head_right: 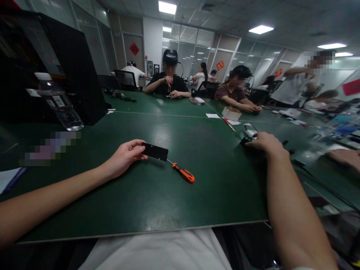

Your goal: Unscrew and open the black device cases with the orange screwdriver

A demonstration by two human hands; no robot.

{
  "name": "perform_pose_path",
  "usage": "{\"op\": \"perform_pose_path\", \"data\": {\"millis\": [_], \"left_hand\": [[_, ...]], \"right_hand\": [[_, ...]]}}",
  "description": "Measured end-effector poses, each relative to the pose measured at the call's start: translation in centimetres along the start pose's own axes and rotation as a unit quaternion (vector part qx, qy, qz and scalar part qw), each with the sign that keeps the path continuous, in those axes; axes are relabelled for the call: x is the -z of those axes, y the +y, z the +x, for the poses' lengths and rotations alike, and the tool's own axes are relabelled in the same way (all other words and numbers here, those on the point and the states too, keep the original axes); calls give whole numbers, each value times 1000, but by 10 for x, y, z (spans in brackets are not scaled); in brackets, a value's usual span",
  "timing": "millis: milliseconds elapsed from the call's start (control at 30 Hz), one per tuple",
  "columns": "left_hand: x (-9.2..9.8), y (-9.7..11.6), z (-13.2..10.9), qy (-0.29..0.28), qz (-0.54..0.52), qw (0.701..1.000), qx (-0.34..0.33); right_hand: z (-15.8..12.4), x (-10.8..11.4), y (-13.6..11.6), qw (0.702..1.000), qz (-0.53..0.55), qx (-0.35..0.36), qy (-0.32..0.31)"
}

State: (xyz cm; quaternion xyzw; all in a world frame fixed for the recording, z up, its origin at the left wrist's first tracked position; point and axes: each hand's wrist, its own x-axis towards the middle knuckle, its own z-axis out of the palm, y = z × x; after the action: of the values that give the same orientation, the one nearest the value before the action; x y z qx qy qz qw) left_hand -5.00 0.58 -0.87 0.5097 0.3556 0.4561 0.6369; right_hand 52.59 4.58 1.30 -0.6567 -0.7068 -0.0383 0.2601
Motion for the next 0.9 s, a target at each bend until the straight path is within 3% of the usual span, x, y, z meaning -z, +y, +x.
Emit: {"op": "perform_pose_path", "data": {"millis": [67, 133, 200, 267, 333, 433, 500, 633, 767, 900], "left_hand": [[1, -2, 1, -11, -5, 1000, 0], [1, -3, 1, -22, -7, 1000, 2], [1, -5, 0, -38, 0, 999, -1], [0, -5, -2, -59, 17, 998, -9], [-3, -5, -5, -83, 50, 995, -24], [-8, -3, -10, -97, 102, 989, -54], [-10, -2, -13, -102, 118, 985, -75], [-13, 0, -17, -122, 131, 978, -109], [-13, -2, -16, -138, 120, 977, -107], [-15, -9, -11, -120, 130, 981, -80]], "right_hand": [[3, -3, -17, 995, -32, -88, 24], [8, -8, -51, 987, -40, -137, 69], [11, -17, -98, 993, 32, -72, 88], [7, -31, -152, 995, 77, -18, 58], [-5, -46, -208, 990, 131, 47, -9], [-34, -58, -280, 930, 283, 187, -145], [-54, -58, -313, 897, 324, 228, -195], [-73, -52, -338, 885, 333, 236, -225], [-68, -54, -330, 889, 333, 206, -239], [-60, -62, -322, 880, 382, 162, -232]]}}
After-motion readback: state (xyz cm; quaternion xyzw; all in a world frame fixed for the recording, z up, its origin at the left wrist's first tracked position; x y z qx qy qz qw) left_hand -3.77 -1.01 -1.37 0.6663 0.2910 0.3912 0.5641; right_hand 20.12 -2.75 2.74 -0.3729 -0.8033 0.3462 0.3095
